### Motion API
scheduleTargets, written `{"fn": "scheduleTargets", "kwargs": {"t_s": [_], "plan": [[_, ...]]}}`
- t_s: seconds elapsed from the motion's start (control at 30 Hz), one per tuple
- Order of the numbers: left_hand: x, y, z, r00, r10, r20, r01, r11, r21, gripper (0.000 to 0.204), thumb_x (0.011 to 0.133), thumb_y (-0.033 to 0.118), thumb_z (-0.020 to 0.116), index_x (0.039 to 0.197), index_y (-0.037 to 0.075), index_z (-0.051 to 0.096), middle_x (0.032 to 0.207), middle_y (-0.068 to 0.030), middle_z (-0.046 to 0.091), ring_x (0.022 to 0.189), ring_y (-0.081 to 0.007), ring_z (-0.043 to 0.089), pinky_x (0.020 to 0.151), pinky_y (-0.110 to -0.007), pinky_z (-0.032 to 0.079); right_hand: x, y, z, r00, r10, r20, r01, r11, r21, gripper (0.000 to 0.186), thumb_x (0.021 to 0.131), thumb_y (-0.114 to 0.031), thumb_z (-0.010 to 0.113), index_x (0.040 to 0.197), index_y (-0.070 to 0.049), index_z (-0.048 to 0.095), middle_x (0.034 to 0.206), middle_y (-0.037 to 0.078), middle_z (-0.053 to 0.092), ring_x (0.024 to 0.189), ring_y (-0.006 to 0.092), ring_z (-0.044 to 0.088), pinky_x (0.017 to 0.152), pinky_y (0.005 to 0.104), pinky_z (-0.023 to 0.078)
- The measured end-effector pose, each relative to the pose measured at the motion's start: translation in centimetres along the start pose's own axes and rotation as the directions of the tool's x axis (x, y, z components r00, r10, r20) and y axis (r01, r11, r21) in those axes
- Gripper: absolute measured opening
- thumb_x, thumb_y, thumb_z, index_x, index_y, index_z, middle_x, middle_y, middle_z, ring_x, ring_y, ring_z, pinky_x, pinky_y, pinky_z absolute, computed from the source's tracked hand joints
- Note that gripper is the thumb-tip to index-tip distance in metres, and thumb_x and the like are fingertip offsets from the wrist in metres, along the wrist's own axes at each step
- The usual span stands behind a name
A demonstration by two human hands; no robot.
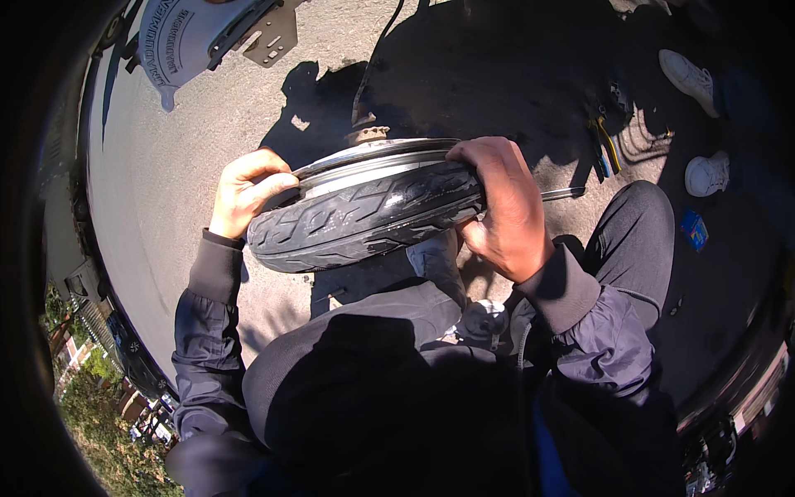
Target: The person removes a scooter tire from the rim by first pulling the tire bead by hand, then using a flat metal pry bar to lever the bead over the rim edge, and finally using pliers to pull the remaining bead off. The tire is fully removed from the rim by the end of the clip.
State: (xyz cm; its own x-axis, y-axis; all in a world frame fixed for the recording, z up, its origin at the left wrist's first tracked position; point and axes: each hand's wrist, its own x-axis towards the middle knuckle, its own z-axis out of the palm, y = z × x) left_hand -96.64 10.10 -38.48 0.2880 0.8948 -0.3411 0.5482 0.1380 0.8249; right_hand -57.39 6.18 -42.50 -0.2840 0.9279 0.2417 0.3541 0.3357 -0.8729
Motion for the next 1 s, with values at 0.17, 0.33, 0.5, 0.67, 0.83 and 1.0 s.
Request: {"fn": "scheduleTargets", "kwargs": {"t_s": [0.17, 0.33, 0.5, 0.67, 0.83, 1.0], "plan": [[1.0, 0.7, 0.5, 0.999, 0.035, 0.026, -0.035, 0.999, 0.017, 0.015, 0.098, 0.015, 0.086, 0.097, 0.0, 0.082, 0.087, -0.002, 0.071, 0.079, -0.0098, 0.065, 0.071, -0.027, 0.052, 0.1, 0.3, -0.8, 0.999, 0.044, 0.024, -0.044, 0.999, -0.002, 0.062, 0.077, 0.005, 0.08, 0.136, 0.001, 0.061, 0.123, 0.018, 0.064, 0.111, 0.0346, 0.068, 0.097, 0.0404, 0.056], [1.8, 2.1, 0.9, 0.997, -0.016, 0.073, 0.018, 0.999, -0.029, 0.017, 0.099, 0.016, 0.084, 0.096, 0.001, 0.08, 0.086, -0.0026, 0.072, 0.079, -0.0103, 0.067, 0.072, -0.028, 0.053, -0.2, 0.6, -1.6, 0.997, 0.067, 0.024, -0.067, 0.998, -0.018, 0.067, 0.076, 0.009, 0.074, 0.14, 0.001, 0.057, 0.127, 0.019, 0.062, 0.117, 0.034, 0.068, 0.104, 0.0398, 0.055], [2.8, 3.7, 2.1, 0.996, -0.007, 0.087, 0.009, 1.0, -0.027, 0.023, 0.101, 0.023, 0.084, 0.094, 0.001, 0.079, 0.082, -0.004, 0.073, 0.076, -0.011, 0.069, 0.07, -0.028, 0.055, -0.9, 1.7, -2.4, 0.993, 0.113, 0.021, -0.111, 0.991, -0.074, 0.071, 0.078, 0.01, 0.071, 0.146, 0.0, 0.054, 0.136, 0.02, 0.061, 0.128, 0.0362, 0.066, 0.112, 0.041, 0.052], [3.2, 4.9, 3.5, 0.997, 0.047, 0.057, -0.049, 0.998, 0.046, 0.016, 0.097, 0.014, 0.087, 0.093, 0.001, 0.078, 0.078, -0.0005, 0.064, 0.072, -0.0067, 0.056, 0.065, -0.027, 0.046, -1.9, 3.5, -3.5, 0.996, 0.086, 0.021, -0.082, 0.989, -0.123, 0.072, 0.08, 0.011, 0.07, 0.149, 0.0, 0.052, 0.143, 0.022, 0.06, 0.136, 0.0386, 0.062, 0.118, 0.043, 0.047], [3.4, 5.3, 4.3, 0.995, 0.095, 0.042, -0.1, 0.987, 0.124, 0.019, 0.096, 0.014, 0.088, 0.089, 0.0, 0.076, 0.078, -0.0007, 0.064, 0.07, -0.0073, 0.056, 0.065, -0.027, 0.046, -2.7, 4.7, -3.1, 0.991, 0.129, -0.021, -0.13, 0.99, -0.057, 0.073, 0.079, 0.011, 0.077, 0.148, 0.0, 0.054, 0.142, 0.021, 0.062, 0.133, 0.0392, 0.063, 0.116, 0.0441, 0.049], [3.3, 5.4, 4.4, 0.996, 0.081, 0.044, -0.085, 0.991, 0.1, 0.02, 0.096, 0.015, 0.088, 0.09, 0.0, 0.076, 0.077, -0.0013, 0.065, 0.069, -0.0078, 0.056, 0.064, -0.028, 0.046, -2.9, 4.9, -3.1, 0.985, 0.173, 0.003, -0.172, 0.984, -0.046, 0.071, 0.081, 0.01, 0.077, 0.147, 0.0, 0.055, 0.141, 0.022, 0.063, 0.132, 0.0395, 0.063, 0.115, 0.0444, 0.049]]}}
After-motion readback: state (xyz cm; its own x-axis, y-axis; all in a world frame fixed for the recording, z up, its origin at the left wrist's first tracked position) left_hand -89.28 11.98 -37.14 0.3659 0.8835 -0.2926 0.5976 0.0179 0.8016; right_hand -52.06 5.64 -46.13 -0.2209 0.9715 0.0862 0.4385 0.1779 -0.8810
